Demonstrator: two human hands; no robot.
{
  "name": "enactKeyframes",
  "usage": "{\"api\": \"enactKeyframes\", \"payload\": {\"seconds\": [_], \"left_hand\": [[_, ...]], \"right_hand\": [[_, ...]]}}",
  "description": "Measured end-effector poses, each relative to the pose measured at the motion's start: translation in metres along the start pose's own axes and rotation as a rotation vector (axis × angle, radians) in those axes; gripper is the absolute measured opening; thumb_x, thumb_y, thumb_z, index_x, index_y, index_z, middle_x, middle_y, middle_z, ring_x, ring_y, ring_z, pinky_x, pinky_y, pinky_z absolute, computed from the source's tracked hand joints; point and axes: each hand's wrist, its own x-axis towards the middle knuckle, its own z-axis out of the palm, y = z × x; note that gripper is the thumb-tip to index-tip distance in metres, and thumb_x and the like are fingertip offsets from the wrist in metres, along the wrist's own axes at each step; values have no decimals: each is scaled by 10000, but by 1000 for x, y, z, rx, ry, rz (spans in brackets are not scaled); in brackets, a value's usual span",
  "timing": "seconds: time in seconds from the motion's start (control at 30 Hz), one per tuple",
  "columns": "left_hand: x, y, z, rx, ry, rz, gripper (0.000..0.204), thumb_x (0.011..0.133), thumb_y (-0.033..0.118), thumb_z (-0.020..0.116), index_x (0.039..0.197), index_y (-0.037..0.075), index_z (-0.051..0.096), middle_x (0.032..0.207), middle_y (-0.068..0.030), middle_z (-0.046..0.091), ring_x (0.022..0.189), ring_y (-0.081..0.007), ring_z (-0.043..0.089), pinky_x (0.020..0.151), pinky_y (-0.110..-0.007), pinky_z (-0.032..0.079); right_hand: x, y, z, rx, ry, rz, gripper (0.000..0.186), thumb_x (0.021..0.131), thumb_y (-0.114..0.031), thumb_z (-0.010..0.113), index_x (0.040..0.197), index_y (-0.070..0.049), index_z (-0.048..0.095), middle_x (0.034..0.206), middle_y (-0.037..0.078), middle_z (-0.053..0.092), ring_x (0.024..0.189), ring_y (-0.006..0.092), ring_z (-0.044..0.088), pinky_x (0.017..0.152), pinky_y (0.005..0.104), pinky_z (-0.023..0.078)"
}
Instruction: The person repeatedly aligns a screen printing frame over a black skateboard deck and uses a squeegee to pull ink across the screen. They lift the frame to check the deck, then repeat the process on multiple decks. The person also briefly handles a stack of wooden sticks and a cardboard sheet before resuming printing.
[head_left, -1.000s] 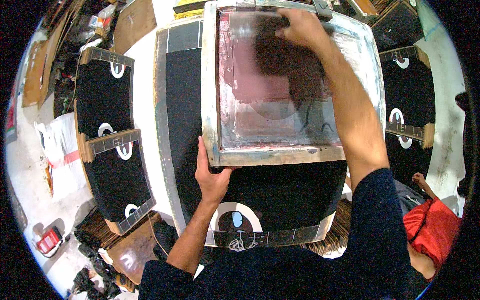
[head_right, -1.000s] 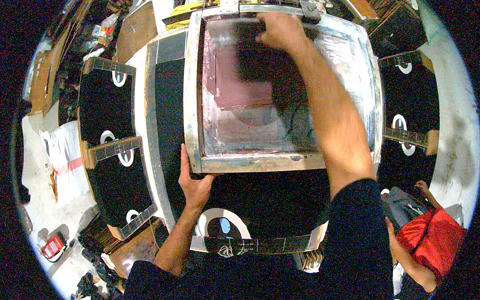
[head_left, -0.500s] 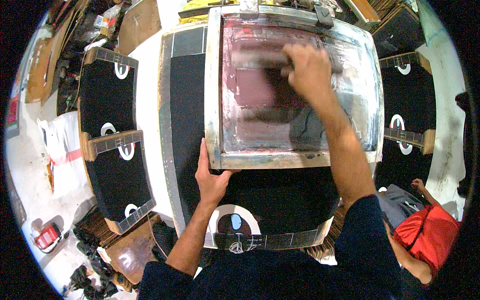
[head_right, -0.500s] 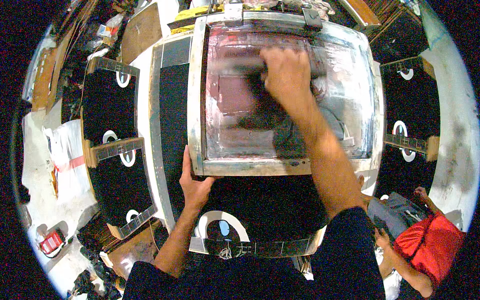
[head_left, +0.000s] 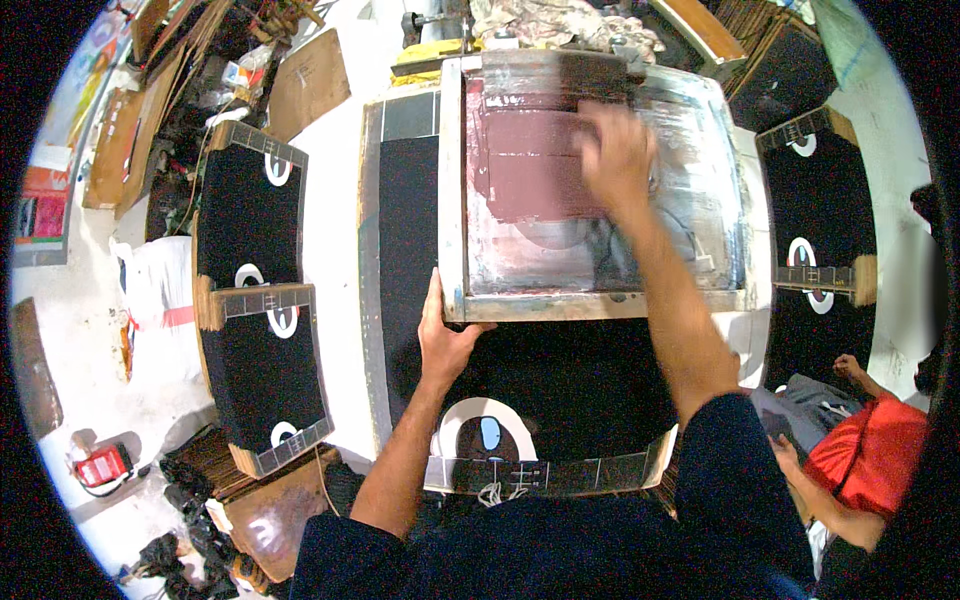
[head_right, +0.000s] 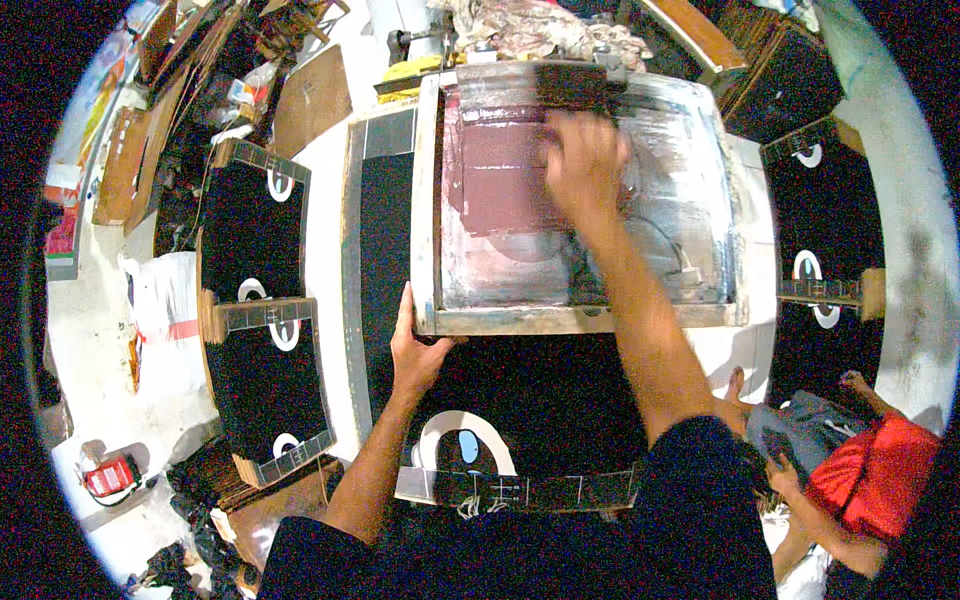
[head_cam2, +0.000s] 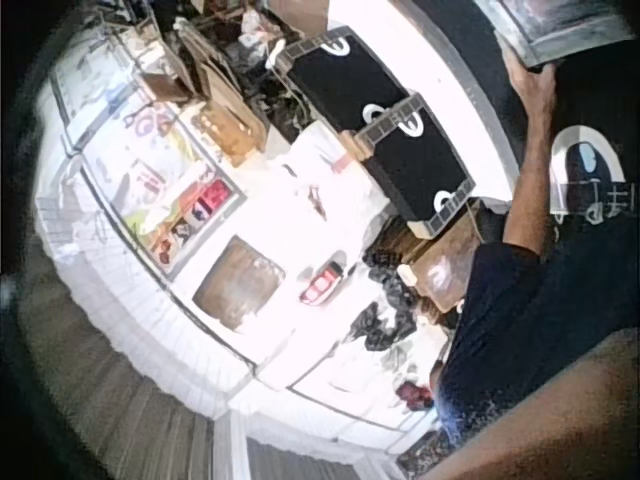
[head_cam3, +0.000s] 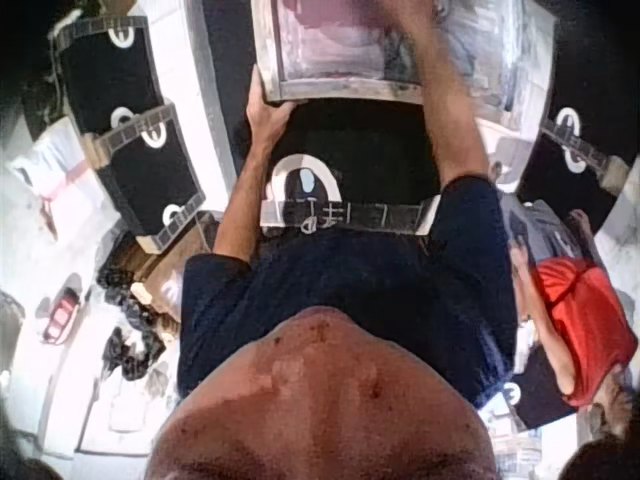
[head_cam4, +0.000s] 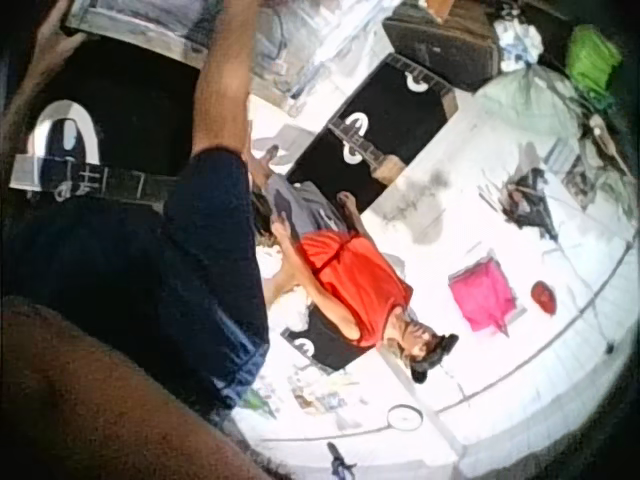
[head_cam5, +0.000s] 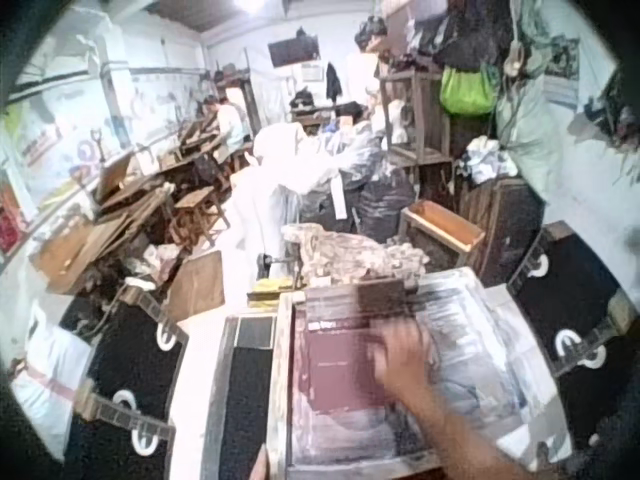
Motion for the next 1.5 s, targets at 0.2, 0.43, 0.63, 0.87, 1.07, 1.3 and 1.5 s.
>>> {"api": "enactKeyframes", "payload": {"seconds": [0.2,0.43,0.63,0.87,1.07,1.3,1.5], "left_hand": [[3,54,-23,-141,-36,-23,1091,635,62,969,1539,-48,367,1452,-200,587,1281,-267,606,1083,-388,507],[54,164,-120,-242,-70,268,909,794,81,900,1537,-38,390,1211,-157,689,936,-137,706,839,-285,582],[10,55,-180,-331,-22,241,817,785,11,873,1483,-69,456,1396,-210,593,1266,-248,611,1089,-388,504],[-169,-194,-253,-476,239,-572,577,754,-173,656,1317,-47,632,1199,-170,654,1048,-289,668,822,-376,624],[-231,-255,-267,-516,395,-690,618,705,-178,628,1306,-38,657,1254,-177,664,1009,-262,666,817,-335,597],[-114,-161,-222,-449,210,-367,541,755,-149,623,1278,-28,686,1193,-130,705,923,-167,635,798,-300,554],[-43,-34,-158,-413,96,-108,430,847,-43,734,1274,-8,698,1100,-71,738,845,-111,616,791,-279,536]], "right_hand": [[-136,-98,-100,-43,-38,104,364,921,-459,688,1135,-167,727,1153,93,627,1177,327,538,1038,526,355],[29,-134,-184,-116,407,-88,307,954,-453,661,920,-161,750,927,48,714,956,289,629,849,436,465],[117,-161,-226,-127,207,158,488,980,-570,546,1001,-138,773,962,140,754,974,376,699,866,518,533],[172,-158,-235,-220,90,313,511,925,-627,522,1128,-236,780,1128,177,758,1101,396,701,967,503,531],[193,-162,-241,-266,22,332,588,900,-600,503,1324,-253,716,1297,173,707,1224,363,659,1070,492,487],[185,-175,-240,-263,34,387,531,891,-573,510,1235,-256,762,1236,162,734,1167,364,691,1041,472,516],[165,-172,-240,-203,61,389,472,905,-537,522,1110,-215,800,1109,146,769,1061,344,730,968,484,546]]}}
